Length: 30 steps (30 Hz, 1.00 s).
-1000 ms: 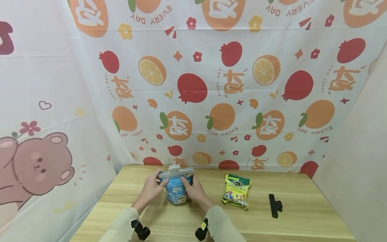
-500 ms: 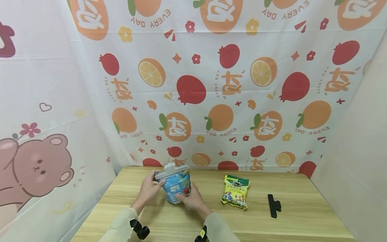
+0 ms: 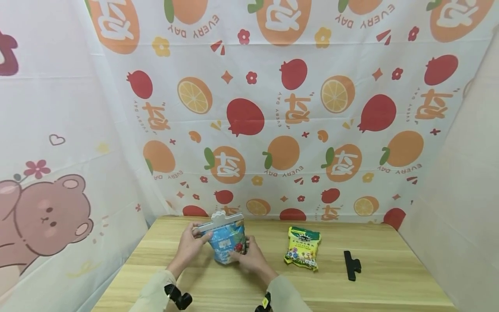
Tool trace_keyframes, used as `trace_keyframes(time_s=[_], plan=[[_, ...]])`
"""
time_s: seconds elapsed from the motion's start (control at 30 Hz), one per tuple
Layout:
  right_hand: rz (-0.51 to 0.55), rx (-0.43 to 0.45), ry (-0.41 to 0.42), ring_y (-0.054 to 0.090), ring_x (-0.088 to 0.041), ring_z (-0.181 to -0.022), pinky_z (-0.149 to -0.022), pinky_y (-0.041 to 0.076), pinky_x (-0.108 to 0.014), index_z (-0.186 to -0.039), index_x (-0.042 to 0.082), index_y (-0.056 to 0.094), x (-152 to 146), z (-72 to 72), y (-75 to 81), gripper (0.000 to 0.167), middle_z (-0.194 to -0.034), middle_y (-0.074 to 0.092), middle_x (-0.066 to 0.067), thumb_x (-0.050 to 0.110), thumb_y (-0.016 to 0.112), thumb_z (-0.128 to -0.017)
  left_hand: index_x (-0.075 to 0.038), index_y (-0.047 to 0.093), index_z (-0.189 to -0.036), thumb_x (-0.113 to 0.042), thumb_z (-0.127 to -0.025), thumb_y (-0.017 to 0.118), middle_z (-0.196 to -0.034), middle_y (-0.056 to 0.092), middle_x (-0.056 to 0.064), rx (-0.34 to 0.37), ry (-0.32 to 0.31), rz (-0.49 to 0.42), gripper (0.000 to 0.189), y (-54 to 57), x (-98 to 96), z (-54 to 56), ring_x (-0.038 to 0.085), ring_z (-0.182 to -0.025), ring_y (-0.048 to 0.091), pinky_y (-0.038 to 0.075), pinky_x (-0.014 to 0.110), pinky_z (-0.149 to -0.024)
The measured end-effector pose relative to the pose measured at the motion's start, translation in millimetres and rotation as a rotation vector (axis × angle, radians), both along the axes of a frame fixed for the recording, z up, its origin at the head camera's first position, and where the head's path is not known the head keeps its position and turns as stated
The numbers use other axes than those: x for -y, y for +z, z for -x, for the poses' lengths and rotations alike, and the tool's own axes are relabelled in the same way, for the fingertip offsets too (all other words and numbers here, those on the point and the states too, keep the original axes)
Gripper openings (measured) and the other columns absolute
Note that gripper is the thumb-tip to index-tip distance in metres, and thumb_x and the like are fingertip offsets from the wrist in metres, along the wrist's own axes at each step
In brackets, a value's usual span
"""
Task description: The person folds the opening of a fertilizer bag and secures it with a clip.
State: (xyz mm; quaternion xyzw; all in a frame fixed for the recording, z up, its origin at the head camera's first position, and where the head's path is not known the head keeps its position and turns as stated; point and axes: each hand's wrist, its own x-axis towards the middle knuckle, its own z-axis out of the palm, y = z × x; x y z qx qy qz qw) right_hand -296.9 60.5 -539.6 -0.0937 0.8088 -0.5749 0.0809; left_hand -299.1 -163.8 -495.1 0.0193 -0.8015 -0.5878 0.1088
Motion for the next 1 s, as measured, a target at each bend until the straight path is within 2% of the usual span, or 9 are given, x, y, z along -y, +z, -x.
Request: trace_keyframes(time_s=[0.13,0.23,0.43,0.7,1.0], plan=[[0.023,-0.016,0.023,0.06,-0.032,-0.119,-0.104,0.048,-0.055,-0.14,0.002,0.042,-2.0,0.9,-0.6,0.064,-0.13,0.058,-0.02,0.03,0.075,-0.092,0.0,0.046,-0.113,-0.008,-0.095,0.069,-0.111,0.073,0.026,0.014,-0.009,-0.046,0.03,-3.0,3.4,0.9,0.019,-0.094,0.068,0.051,0.024,-0.071],[0.028,-0.009,0.026,0.062,-0.03,-0.117,-0.101,0.051,-0.052,-0.14,0.003,0.044,-3.0,0.1,-0.4,0.062,-0.128,0.06,-0.019,0.03,0.074,-0.094,0.001,0.045,-0.116,-0.007,-0.099,0.064,-0.115,0.071,0.028,0.019,-0.02,-0.053,0.026,-4.4,4.7,-0.2,0.02,-0.096,0.069,0.055,0.025,-0.074],[0.029,0.008,0.011,0.063,-0.026,-0.112,-0.094,0.055,-0.046,-0.14,0.004,0.045,-3.4,-0.1,-0.7,0.061,-0.124,0.062,-0.017,0.032,0.074,-0.094,0.002,0.045,-0.127,-0.003,-0.101,0.058,-0.12,0.068,0.03,0.024,-0.039,-0.084,0.029,-6.1,4.2,-0.9,0.026,-0.103,0.071,0.058,0.03,-0.079],[0.026,0.008,0.017,0.064,-0.023,-0.109,-0.09,0.055,-0.042,-0.141,0.004,0.046,-4.1,2.1,-1.9,0.063,-0.119,0.064,-0.014,0.035,0.074,-0.093,0.004,0.043,-0.134,-0.004,-0.103,0.054,-0.123,0.065,0.032,0.009,-0.073,-0.105,0.034,-7.0,6.4,-0.7,0.029,-0.106,0.07,0.06,0.039,-0.083],[-0.007,0.02,-0.007,0.064,-0.029,-0.114,-0.093,0.056,-0.047,-0.142,0.003,0.047,-2.4,4.0,4.2,0.067,-0.123,0.065,-0.017,0.039,0.074,-0.092,0.003,0.039,-0.147,-0.004,-0.103,0.053,-0.133,0.058,0.035,0.024,-0.083,-0.111,0.047,-6.9,9.7,-0.3,0.036,-0.11,0.07,0.061,0.04,-0.084]])
